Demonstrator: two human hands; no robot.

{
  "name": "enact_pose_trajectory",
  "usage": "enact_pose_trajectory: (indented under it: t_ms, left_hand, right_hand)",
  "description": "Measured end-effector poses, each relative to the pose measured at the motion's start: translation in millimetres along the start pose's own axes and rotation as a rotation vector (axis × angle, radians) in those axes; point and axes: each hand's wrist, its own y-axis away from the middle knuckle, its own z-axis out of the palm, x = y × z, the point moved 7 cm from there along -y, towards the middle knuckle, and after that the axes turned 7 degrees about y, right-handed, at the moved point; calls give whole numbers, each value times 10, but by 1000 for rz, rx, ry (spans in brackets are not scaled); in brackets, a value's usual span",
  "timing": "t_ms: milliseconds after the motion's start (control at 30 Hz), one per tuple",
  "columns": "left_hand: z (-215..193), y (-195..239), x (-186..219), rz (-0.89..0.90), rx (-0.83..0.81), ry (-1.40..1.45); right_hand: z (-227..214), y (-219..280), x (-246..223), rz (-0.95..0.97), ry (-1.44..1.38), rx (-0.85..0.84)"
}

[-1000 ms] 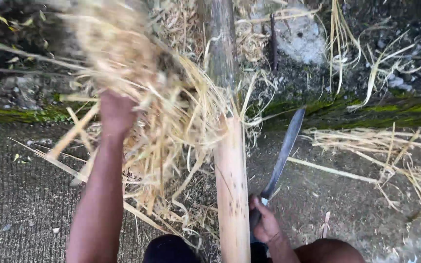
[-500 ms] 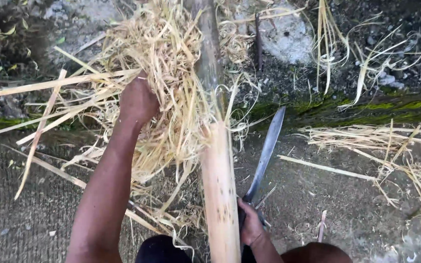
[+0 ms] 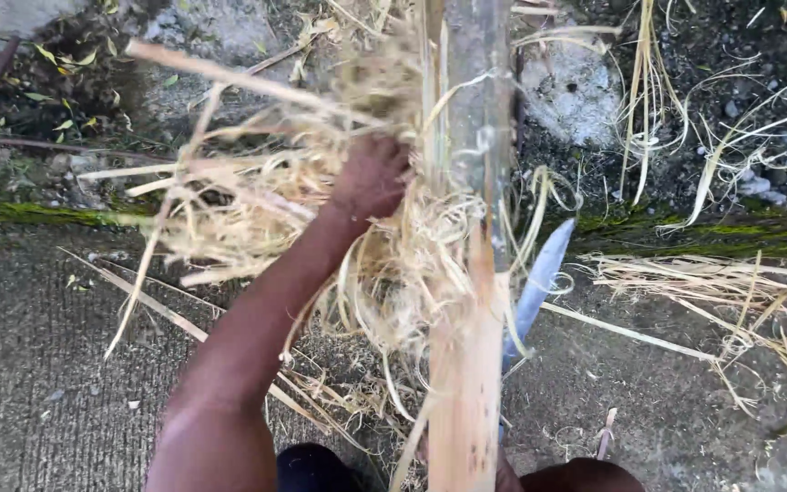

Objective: The recorder uses a machete as a drawknife to shave thin layers off a bamboo stalk held between their legs.

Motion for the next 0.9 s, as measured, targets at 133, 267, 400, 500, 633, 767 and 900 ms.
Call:
enact_pose_trajectory:
  t_ms: [133, 267, 400, 500, 633, 767, 900]
  left_hand:
    - [186, 128, 313, 371, 43, -561]
    - [304, 202, 77, 345, 21, -494]
    - [619, 84, -300, 399, 392, -171]
    - [568, 314, -439, 210, 294, -616]
    - [389, 733, -523, 162, 160, -358]
    - [157, 1361, -419, 14, 449, 245]
    - [723, 2415, -129, -128, 904, 552]
  right_hand:
    - [-37, 82, -63, 3, -13, 27]
    - [67, -26, -284, -18, -25, 28]
    - [404, -133, -580, -37, -16, 15]
    - [725, -129, -779, -28, -7, 23]
    - [579, -131, -800, -22, 161, 229]
    - [837, 187, -1053, -225, 136, 171]
    - [844, 520, -1392, -349, 162, 477]
